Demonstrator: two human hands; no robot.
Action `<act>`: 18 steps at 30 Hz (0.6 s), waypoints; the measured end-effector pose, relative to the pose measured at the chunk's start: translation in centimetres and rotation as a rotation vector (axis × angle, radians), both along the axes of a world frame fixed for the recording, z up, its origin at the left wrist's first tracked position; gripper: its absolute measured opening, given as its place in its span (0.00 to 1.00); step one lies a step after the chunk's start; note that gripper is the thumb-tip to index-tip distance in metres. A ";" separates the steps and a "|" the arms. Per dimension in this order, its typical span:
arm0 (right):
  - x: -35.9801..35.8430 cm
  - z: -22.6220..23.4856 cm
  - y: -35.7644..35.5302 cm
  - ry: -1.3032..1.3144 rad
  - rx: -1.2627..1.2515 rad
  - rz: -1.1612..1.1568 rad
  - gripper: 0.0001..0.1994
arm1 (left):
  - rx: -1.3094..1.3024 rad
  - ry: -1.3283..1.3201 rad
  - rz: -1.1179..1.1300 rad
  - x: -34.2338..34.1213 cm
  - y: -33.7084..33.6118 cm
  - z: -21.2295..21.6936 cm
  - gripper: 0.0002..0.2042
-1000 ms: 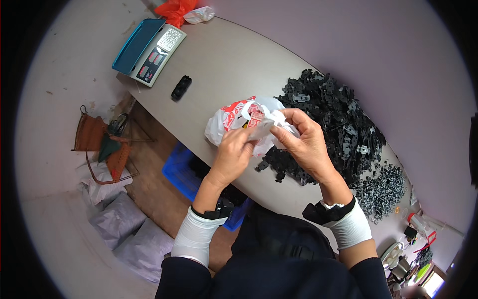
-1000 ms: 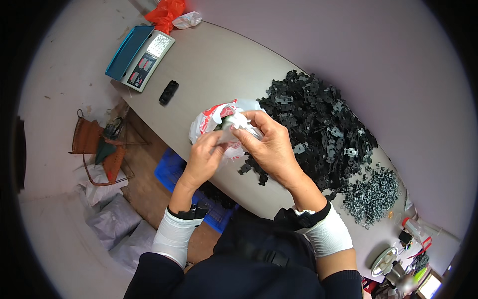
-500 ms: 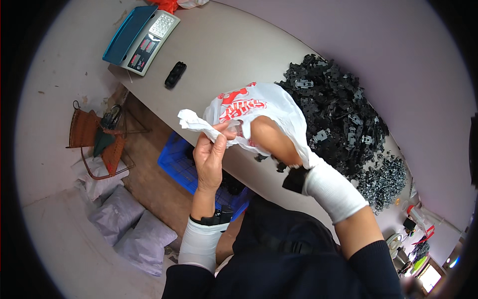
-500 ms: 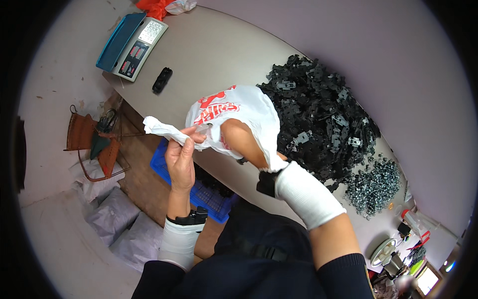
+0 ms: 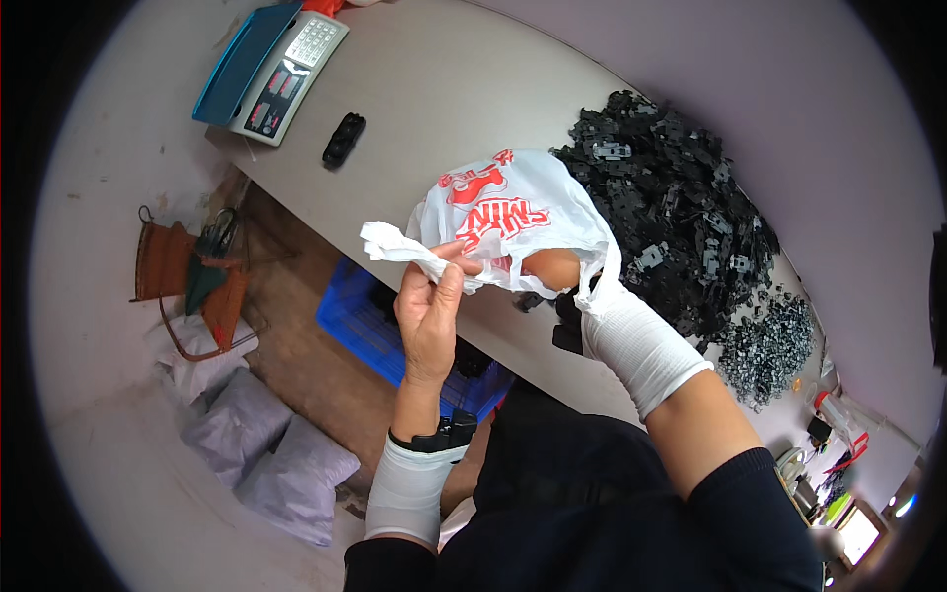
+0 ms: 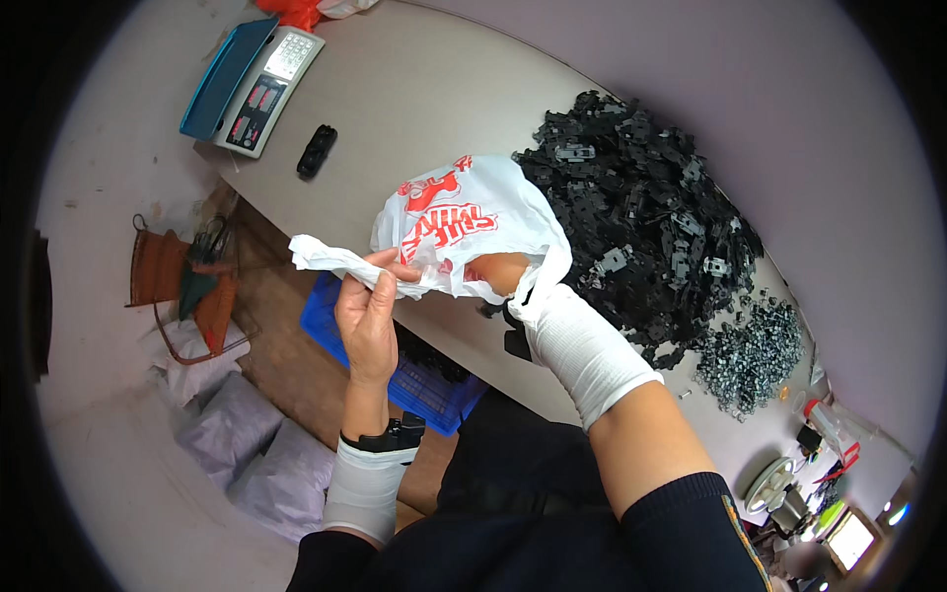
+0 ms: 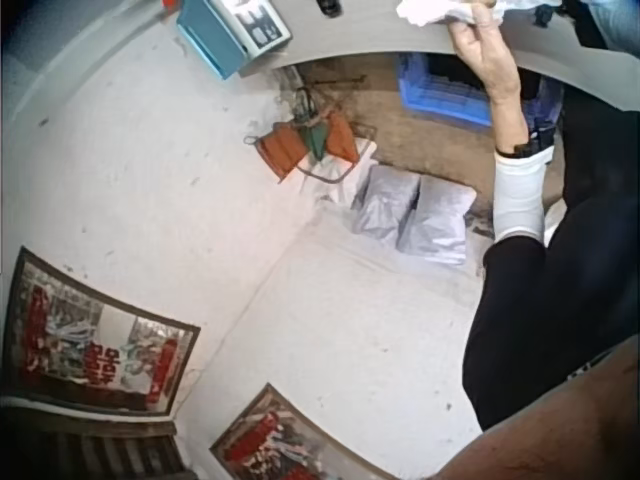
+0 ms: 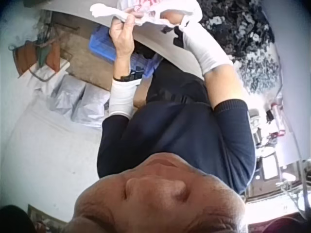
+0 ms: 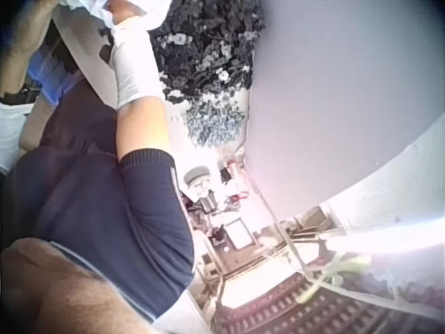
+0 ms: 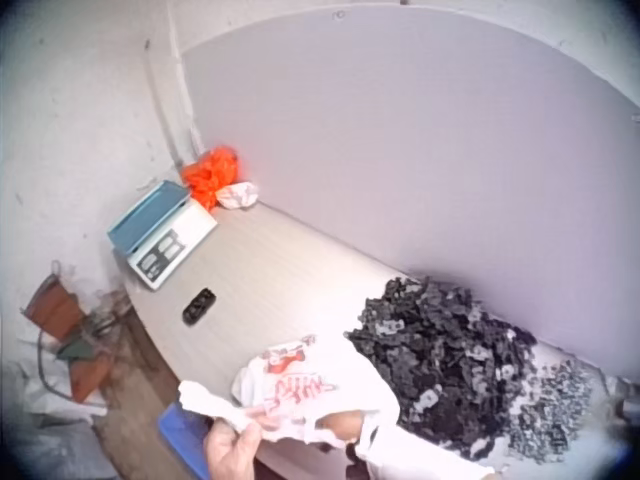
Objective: The recorder sorts small metal and plastic components from a table into plastic bags and then into a large sack using a plastic bowl.
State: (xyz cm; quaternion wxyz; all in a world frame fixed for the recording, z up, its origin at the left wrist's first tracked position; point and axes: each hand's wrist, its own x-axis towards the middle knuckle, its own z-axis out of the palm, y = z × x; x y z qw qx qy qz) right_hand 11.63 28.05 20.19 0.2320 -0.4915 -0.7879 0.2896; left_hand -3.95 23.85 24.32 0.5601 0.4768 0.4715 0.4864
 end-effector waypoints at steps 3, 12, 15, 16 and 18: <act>0.3 0.6 -0.5 0.046 0.042 -0.021 0.13 | 0.000 -0.017 -0.031 0.0 0.0 -0.2 0.13; 2.8 1.0 -2.6 0.205 0.144 -0.101 0.13 | 0.079 0.078 -0.039 1.3 0.7 0.9 0.15; 3.5 0.6 -2.3 0.250 0.166 -0.110 0.14 | 0.101 0.074 -0.025 1.7 1.0 1.3 0.15; 4.7 0.7 -5.3 0.265 0.174 -0.112 0.14 | 0.092 0.100 -0.020 1.5 1.1 1.1 0.15; 5.2 1.3 -8.4 0.242 0.281 -0.108 0.15 | 0.096 0.117 -0.007 0.5 1.1 1.1 0.15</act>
